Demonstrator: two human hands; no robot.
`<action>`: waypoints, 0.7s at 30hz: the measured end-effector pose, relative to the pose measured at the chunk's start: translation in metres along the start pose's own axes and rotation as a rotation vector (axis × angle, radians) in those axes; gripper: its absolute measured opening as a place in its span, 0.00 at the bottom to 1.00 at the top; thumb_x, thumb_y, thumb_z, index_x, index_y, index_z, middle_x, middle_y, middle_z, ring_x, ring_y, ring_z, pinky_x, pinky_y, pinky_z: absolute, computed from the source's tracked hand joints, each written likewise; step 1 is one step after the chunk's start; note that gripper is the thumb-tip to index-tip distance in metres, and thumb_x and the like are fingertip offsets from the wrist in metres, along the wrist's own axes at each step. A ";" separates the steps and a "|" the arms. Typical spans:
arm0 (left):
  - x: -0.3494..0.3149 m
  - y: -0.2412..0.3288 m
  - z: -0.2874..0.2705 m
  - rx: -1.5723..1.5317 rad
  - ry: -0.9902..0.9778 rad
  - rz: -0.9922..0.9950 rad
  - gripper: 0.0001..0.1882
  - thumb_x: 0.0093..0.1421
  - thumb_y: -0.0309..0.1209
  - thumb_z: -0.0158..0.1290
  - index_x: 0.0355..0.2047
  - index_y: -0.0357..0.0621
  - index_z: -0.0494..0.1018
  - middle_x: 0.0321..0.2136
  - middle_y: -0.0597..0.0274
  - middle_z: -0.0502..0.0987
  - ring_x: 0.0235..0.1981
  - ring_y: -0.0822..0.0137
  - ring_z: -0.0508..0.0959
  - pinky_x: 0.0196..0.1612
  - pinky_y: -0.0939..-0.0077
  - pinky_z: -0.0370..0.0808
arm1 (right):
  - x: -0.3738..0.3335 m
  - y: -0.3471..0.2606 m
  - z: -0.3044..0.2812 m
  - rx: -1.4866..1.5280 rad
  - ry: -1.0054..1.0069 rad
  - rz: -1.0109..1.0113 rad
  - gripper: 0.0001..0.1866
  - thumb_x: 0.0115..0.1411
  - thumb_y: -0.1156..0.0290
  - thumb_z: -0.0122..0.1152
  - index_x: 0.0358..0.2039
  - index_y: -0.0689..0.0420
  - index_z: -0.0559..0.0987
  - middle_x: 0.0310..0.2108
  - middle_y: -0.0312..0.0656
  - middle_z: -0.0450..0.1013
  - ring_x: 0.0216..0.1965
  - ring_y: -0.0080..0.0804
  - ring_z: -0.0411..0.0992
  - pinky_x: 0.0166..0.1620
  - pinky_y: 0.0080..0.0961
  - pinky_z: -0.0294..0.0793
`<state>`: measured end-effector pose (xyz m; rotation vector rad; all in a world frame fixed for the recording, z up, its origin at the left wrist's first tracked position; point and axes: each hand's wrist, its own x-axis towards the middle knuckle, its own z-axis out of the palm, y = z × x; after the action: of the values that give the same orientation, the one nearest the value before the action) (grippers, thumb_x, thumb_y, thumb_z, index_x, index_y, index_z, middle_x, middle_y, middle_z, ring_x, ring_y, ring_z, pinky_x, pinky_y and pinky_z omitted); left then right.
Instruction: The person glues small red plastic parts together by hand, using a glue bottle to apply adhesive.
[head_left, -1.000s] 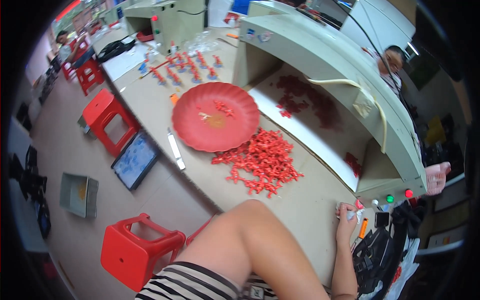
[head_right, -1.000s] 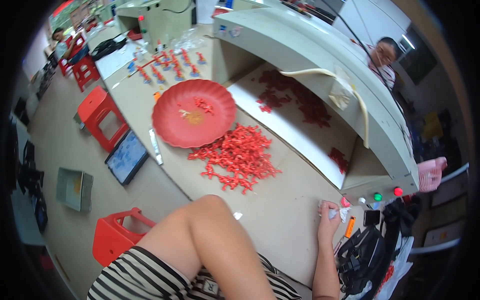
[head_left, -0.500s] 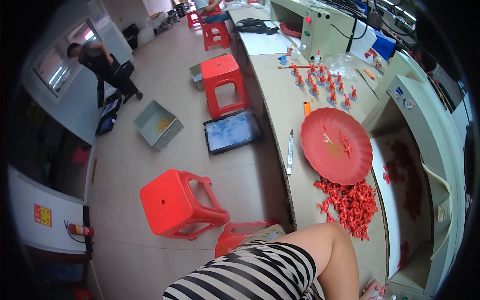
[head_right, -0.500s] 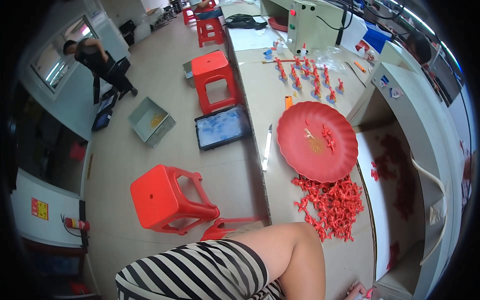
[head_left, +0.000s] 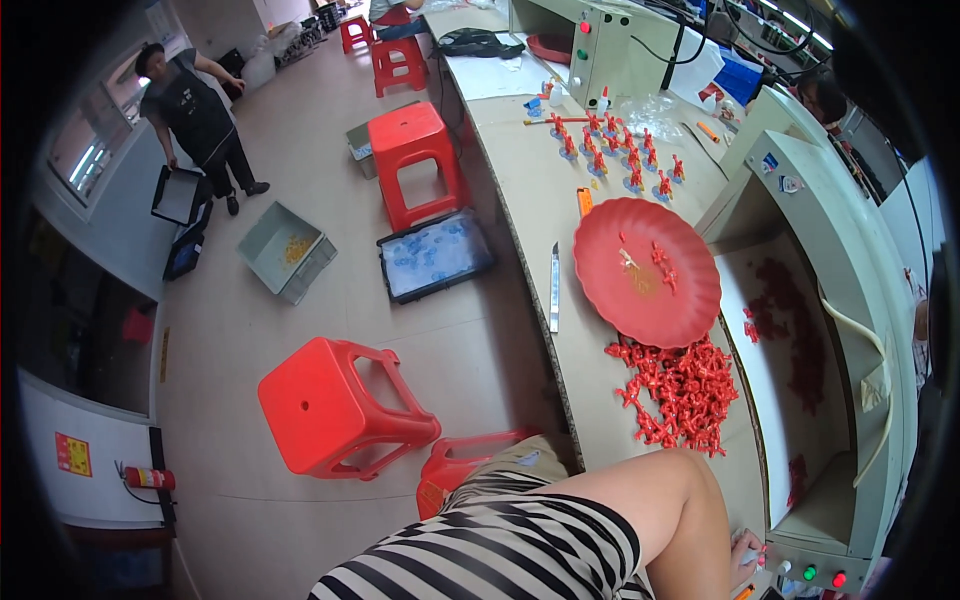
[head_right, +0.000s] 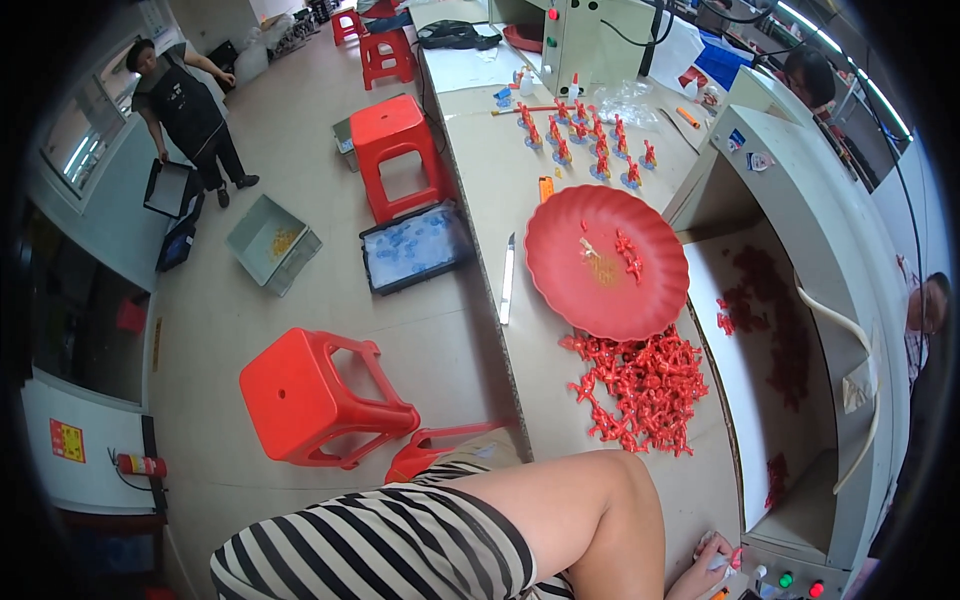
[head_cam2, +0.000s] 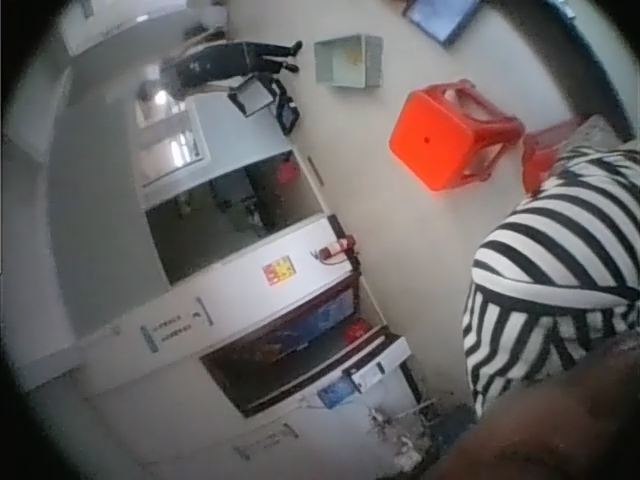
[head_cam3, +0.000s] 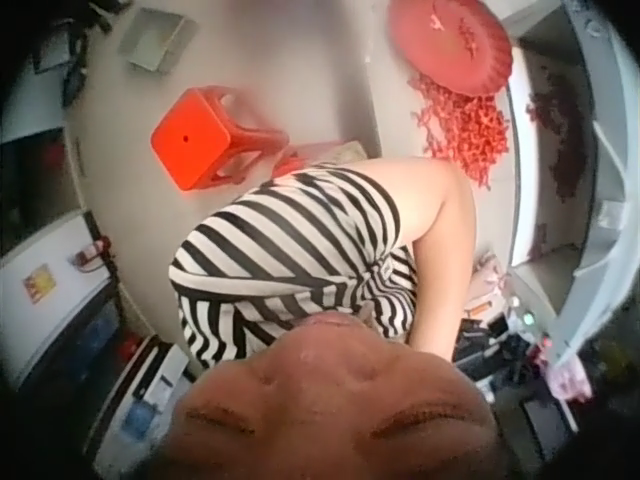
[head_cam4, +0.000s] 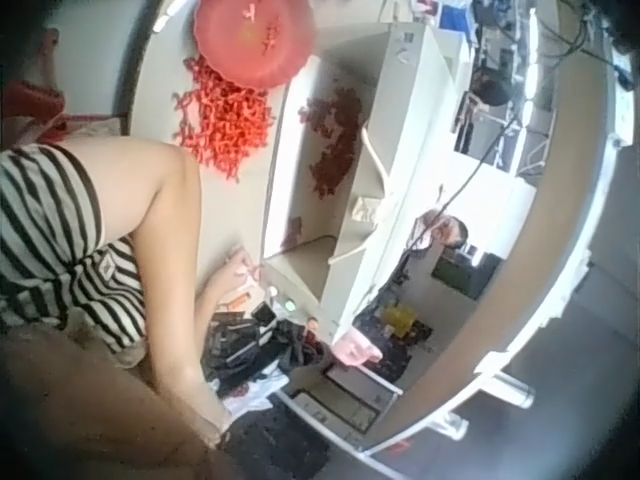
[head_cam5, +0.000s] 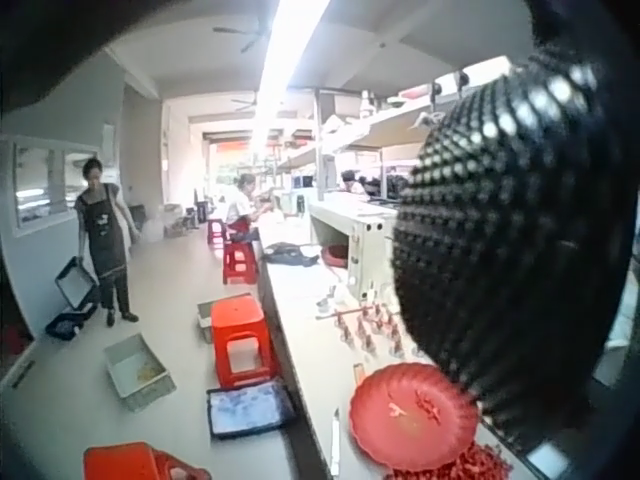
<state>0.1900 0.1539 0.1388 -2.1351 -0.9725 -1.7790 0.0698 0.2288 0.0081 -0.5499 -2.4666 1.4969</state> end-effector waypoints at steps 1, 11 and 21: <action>-0.001 0.007 -0.012 0.016 0.000 -0.013 0.10 0.56 0.32 0.46 0.30 0.37 0.69 0.30 0.46 0.71 0.32 0.53 0.73 0.31 0.64 0.70 | 0.002 0.004 0.000 0.024 -0.015 -0.033 0.20 0.55 0.57 0.53 0.33 0.64 0.74 0.30 0.43 0.71 0.32 0.29 0.68 0.36 0.22 0.66; -0.033 0.081 -0.152 0.181 0.008 -0.158 0.14 0.57 0.36 0.48 0.36 0.38 0.71 0.34 0.50 0.72 0.30 0.53 0.74 0.27 0.64 0.71 | 0.010 -0.005 0.012 0.037 -0.058 -0.225 0.08 0.60 0.69 0.50 0.30 0.60 0.70 0.22 0.34 0.64 0.22 0.17 0.59 0.27 0.13 0.59; -0.143 0.056 -0.168 -0.743 0.298 -0.897 0.15 0.55 0.36 0.53 0.39 0.41 0.72 0.33 0.58 0.75 0.29 0.65 0.75 0.29 0.77 0.72 | 0.003 -0.028 0.028 0.102 0.123 -0.095 0.16 0.54 0.62 0.57 0.28 0.66 0.75 0.27 0.44 0.72 0.28 0.28 0.70 0.33 0.20 0.69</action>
<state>0.0796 -0.0301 0.0625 -1.7216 -1.4884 -3.1890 0.0512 0.1957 0.0201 -0.4837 -2.2764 1.4953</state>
